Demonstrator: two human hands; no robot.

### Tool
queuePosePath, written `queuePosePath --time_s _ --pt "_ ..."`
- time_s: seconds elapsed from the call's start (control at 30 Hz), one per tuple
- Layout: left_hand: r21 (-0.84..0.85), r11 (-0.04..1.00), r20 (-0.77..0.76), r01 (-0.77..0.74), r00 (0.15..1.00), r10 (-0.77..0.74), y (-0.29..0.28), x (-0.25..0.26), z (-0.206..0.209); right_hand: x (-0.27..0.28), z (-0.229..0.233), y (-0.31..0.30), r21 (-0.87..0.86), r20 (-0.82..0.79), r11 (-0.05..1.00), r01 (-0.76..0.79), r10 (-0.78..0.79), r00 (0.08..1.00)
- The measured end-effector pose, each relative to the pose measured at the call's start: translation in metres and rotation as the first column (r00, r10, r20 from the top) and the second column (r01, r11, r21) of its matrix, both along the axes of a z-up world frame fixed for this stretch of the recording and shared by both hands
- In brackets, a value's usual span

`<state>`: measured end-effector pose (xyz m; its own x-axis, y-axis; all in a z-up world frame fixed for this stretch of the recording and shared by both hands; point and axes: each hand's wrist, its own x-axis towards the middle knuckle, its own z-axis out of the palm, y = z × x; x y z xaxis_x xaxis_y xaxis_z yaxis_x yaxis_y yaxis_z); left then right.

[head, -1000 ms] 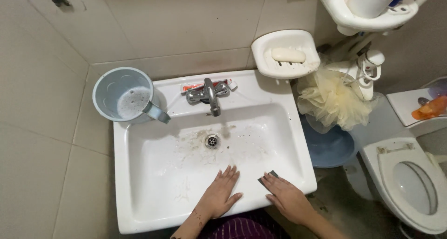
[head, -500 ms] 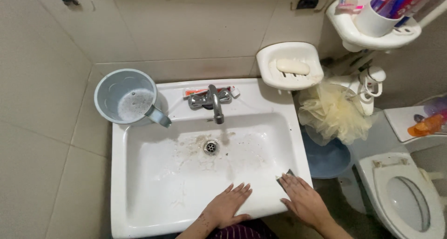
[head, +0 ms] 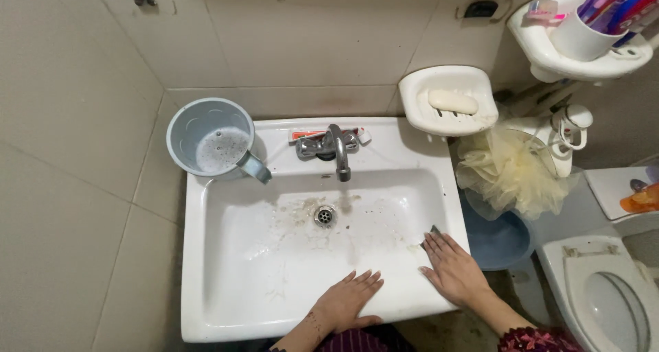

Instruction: Scrubbing a bathroom sink with a sponge and soapy water.

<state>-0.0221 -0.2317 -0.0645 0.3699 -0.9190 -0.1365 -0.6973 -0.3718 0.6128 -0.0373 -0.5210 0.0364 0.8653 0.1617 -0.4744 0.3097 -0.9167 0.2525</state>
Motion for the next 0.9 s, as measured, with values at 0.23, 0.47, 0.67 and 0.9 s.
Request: queuePosePath --time_s 0.23,0.47,0.67,0.9 --pt "-0.010 1.000 -0.016 -0.008 1.000 0.008 0.003 0.000 0.010 -0.044 -0.006 0.002 0.117 0.038 0.992 0.053 -0.058 0.998" --pt "-0.045 0.999 -0.017 -0.014 1.000 0.013 0.004 -0.002 0.007 -0.065 0.007 -0.003 0.225 -0.028 0.967 0.120 -0.116 0.993" --pt "-0.062 0.997 -0.049 -0.037 0.998 0.034 0.007 0.000 0.016 -0.049 0.007 -0.019 0.224 -0.069 0.974 0.044 -0.029 0.997" --pt "0.064 0.996 -0.113 -0.066 0.991 0.073 0.004 -0.001 0.030 -0.015 -0.009 -0.050 0.224 -0.078 0.965 -0.138 0.159 0.984"
